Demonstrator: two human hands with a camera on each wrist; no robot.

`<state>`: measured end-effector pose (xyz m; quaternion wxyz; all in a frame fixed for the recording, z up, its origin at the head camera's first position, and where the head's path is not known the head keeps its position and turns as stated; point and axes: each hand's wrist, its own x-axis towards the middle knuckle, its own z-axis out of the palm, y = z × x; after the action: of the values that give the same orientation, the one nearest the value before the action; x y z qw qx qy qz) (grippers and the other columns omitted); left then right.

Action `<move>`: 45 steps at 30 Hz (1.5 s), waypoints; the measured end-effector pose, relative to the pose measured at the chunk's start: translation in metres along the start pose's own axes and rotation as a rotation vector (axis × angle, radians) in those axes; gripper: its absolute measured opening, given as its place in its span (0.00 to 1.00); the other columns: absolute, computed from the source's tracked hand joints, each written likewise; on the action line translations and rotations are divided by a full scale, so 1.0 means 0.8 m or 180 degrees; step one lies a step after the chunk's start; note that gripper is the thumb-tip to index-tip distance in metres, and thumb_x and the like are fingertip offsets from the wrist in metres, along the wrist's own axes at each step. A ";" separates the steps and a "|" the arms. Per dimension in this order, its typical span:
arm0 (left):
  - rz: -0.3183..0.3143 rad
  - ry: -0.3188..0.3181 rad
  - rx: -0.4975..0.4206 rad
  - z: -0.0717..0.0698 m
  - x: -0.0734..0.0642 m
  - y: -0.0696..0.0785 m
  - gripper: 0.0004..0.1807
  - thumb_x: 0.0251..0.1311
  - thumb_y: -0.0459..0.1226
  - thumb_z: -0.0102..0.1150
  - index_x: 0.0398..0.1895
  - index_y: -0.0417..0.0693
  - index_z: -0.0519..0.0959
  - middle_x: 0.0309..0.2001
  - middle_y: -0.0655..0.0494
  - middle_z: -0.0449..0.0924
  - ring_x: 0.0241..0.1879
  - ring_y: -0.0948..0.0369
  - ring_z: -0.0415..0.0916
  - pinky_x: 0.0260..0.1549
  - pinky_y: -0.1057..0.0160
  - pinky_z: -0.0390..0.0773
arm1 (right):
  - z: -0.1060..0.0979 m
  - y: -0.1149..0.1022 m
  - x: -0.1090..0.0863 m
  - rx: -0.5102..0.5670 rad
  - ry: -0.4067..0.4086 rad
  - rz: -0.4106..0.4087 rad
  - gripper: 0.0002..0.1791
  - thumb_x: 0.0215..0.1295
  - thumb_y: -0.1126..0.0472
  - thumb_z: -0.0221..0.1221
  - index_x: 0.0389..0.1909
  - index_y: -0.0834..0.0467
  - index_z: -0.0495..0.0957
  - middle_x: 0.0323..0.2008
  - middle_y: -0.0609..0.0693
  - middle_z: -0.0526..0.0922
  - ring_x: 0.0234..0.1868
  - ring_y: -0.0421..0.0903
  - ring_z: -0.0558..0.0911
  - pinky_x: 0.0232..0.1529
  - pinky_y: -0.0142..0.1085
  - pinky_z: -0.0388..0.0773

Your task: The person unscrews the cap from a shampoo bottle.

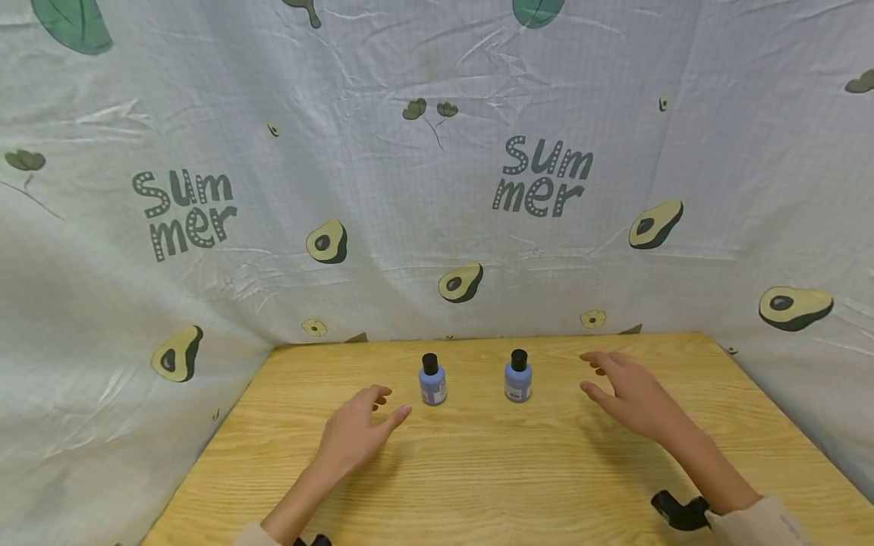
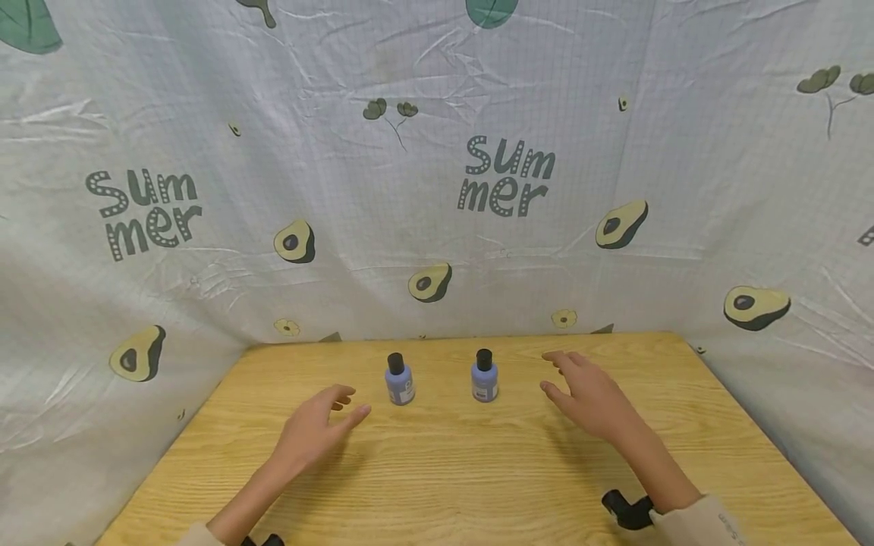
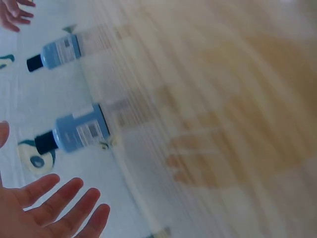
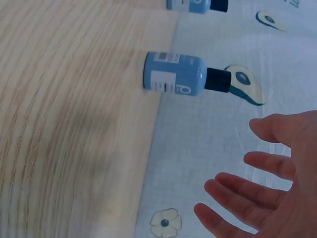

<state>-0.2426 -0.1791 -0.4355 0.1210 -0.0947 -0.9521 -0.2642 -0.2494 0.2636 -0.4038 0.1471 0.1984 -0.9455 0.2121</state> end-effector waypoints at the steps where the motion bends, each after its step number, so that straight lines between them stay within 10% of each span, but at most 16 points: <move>1: 0.0030 -0.0028 -0.0081 0.003 0.000 0.005 0.35 0.67 0.66 0.57 0.60 0.47 0.81 0.53 0.49 0.86 0.51 0.50 0.84 0.45 0.47 0.83 | 0.002 -0.001 0.001 0.0048 -0.0008 0.0008 0.25 0.75 0.52 0.61 0.66 0.61 0.74 0.61 0.62 0.80 0.56 0.61 0.84 0.49 0.57 0.83; 14: 0.0326 -0.0556 -0.1312 0.049 0.021 0.056 0.31 0.72 0.55 0.60 0.65 0.42 0.75 0.56 0.40 0.82 0.54 0.46 0.83 0.52 0.47 0.83 | 0.022 -0.010 0.027 0.0515 -0.0018 0.0058 0.23 0.74 0.57 0.62 0.65 0.63 0.75 0.56 0.62 0.84 0.52 0.59 0.85 0.49 0.52 0.85; 22: 0.0061 -0.0725 -0.1876 0.085 0.050 0.088 0.31 0.70 0.50 0.64 0.69 0.43 0.72 0.61 0.38 0.79 0.59 0.43 0.79 0.55 0.46 0.82 | 0.029 -0.010 0.038 0.0672 0.0027 0.0127 0.21 0.73 0.60 0.63 0.63 0.64 0.77 0.54 0.61 0.85 0.52 0.59 0.85 0.48 0.49 0.86; 45: -0.0133 -0.0834 -0.1876 0.152 0.121 0.159 0.37 0.59 0.41 0.76 0.71 0.43 0.73 0.66 0.43 0.78 0.64 0.45 0.78 0.62 0.50 0.79 | 0.034 -0.004 0.043 0.0814 -0.0072 0.0191 0.20 0.73 0.61 0.63 0.62 0.63 0.77 0.53 0.63 0.85 0.50 0.57 0.86 0.47 0.49 0.86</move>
<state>-0.3257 0.0035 -0.4479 -0.0408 -0.1393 -0.8438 -0.5166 -0.2832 0.2380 -0.4136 0.1035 0.1896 -0.9179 0.3329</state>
